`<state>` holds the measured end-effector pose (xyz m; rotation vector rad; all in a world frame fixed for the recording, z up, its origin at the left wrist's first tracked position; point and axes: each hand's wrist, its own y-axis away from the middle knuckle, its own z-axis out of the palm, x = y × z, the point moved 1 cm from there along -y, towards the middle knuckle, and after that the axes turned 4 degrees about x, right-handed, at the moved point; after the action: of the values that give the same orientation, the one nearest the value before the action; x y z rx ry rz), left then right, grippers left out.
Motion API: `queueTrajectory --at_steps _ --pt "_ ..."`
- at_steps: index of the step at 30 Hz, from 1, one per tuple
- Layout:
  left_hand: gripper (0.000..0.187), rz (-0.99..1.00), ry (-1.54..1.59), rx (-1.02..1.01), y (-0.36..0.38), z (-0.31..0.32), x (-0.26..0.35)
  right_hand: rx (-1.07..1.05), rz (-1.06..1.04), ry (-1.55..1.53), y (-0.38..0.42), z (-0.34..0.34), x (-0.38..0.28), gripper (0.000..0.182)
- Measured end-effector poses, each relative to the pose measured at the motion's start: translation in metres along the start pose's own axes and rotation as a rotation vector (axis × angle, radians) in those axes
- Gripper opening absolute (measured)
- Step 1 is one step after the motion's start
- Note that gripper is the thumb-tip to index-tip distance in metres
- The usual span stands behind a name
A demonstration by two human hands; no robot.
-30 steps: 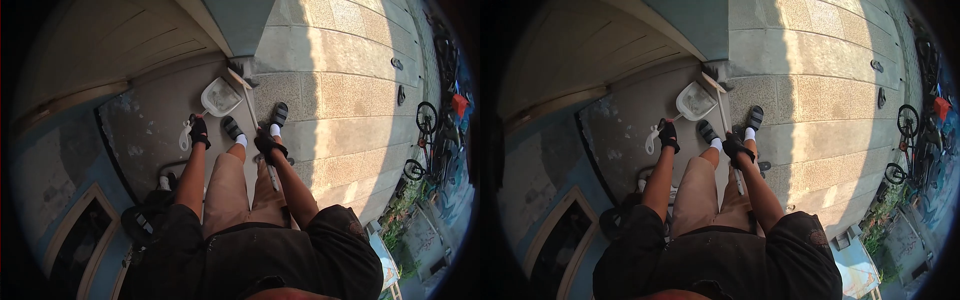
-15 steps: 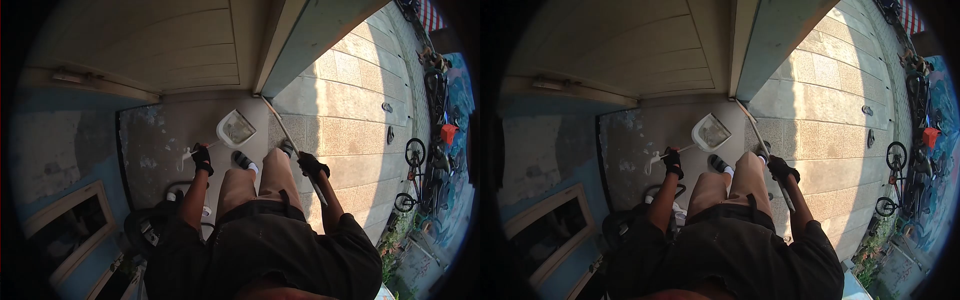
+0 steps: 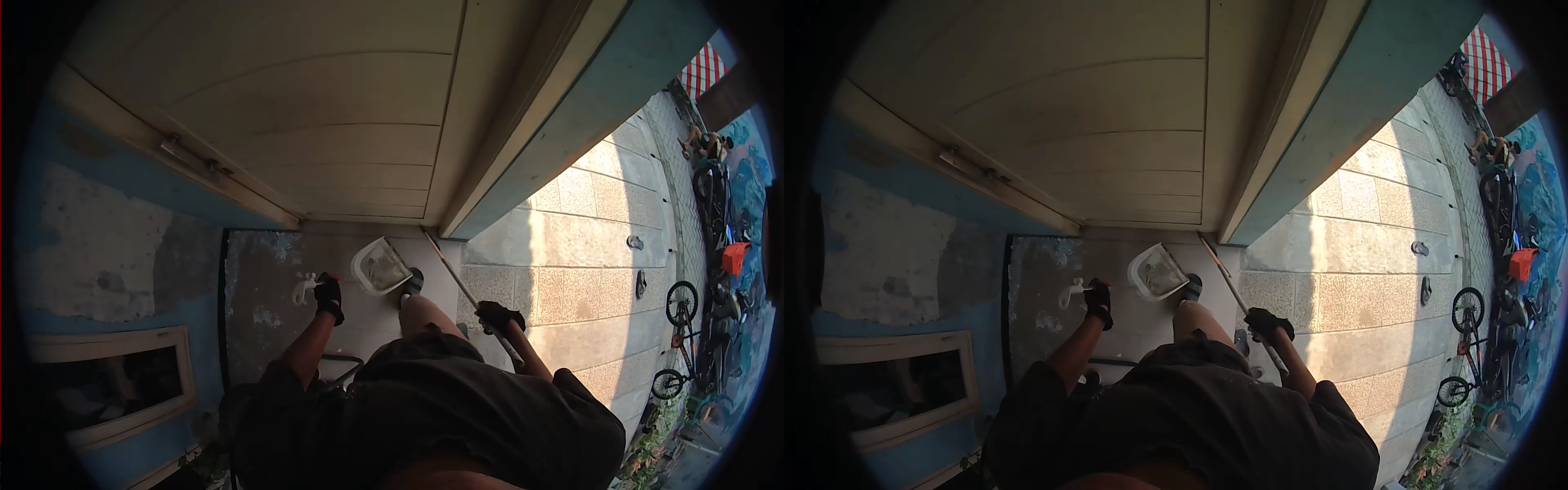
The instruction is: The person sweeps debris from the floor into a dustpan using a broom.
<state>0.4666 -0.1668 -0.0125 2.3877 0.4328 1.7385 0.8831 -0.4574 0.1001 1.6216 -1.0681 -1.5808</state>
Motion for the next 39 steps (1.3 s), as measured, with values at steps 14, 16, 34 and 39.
queueTrajectory --at_steps 14,16,34,39 --pt "0.017 0.104 -0.087 0.012 -0.098 -0.075 0.058 -0.006 0.054 -0.102 -0.077 0.051 -0.119 0.017" --pt "0.017 0.126 -0.164 0.033 -0.102 -0.086 0.069 0.028 -0.023 -0.185 -0.042 0.074 -0.144 0.017" --pt "0.023 0.166 -0.411 -0.237 -0.249 -0.206 0.068 0.158 0.109 -0.437 -0.110 0.282 -0.169 0.014" --pt "0.025 -0.001 -0.436 -0.225 -0.241 -0.235 0.093 0.120 0.101 -0.426 -0.101 0.306 -0.195 0.015"
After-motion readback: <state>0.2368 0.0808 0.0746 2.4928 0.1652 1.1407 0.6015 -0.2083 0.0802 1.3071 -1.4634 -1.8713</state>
